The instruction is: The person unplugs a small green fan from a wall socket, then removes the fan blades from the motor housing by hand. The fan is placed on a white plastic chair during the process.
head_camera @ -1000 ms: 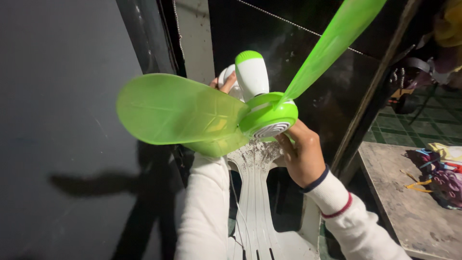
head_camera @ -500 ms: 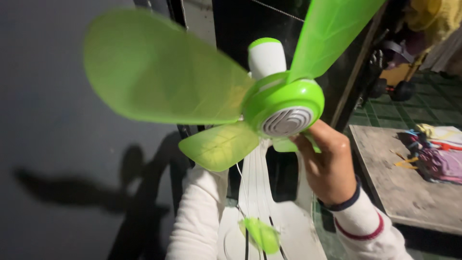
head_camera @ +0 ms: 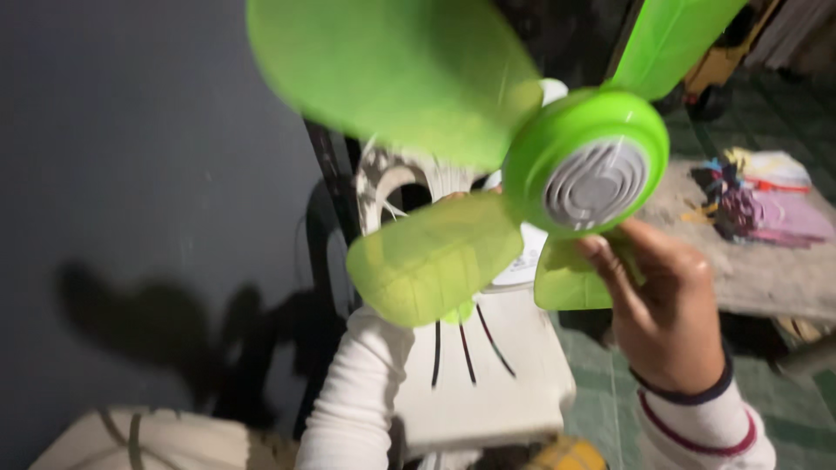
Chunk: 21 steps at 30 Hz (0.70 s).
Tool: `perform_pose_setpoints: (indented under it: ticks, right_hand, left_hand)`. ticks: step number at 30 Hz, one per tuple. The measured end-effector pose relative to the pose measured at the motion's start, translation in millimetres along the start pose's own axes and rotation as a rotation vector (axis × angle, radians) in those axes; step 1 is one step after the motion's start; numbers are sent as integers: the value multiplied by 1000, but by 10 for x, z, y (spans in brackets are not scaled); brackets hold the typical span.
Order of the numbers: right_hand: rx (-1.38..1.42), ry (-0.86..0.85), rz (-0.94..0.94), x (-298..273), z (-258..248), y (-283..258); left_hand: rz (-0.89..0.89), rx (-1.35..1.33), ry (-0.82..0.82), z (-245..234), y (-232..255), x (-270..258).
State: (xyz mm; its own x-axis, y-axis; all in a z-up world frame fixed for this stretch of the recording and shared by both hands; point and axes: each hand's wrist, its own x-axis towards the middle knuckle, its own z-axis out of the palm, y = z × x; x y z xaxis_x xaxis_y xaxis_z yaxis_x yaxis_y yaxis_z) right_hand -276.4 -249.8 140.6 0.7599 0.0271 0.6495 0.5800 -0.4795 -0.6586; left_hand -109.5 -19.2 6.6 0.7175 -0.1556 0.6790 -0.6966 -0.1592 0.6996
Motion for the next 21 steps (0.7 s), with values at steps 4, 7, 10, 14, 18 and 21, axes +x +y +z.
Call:
perform_pose_setpoints:
  ticks: [4, 7, 10, 14, 18, 21]
  right_hand:
    - [-20, 13, 3, -210, -84, -10]
    - [-3, -6, 68, -393, -120, 27]
    - [-16, -33, 71, -540, -120, 130]
    - [55, -119, 142, -721, -19, 374]
    - [143, -219, 226, -931, 180, 663]
    - [234, -267, 312, -1050, 353, 859]
  left_hand:
    - [-69, -11, 18, 19, -28, -589]
    - [-106, -18, 10, 78, -29, -930]
    - [-124, -12, -7, 119, -2, -1157]
    - [-143, -11, -38, 214, 28, -1384]
    - [-168, -2, -73, 287, 39, -1637]
    - [-188, 17, -88, 270, 20, -1805]
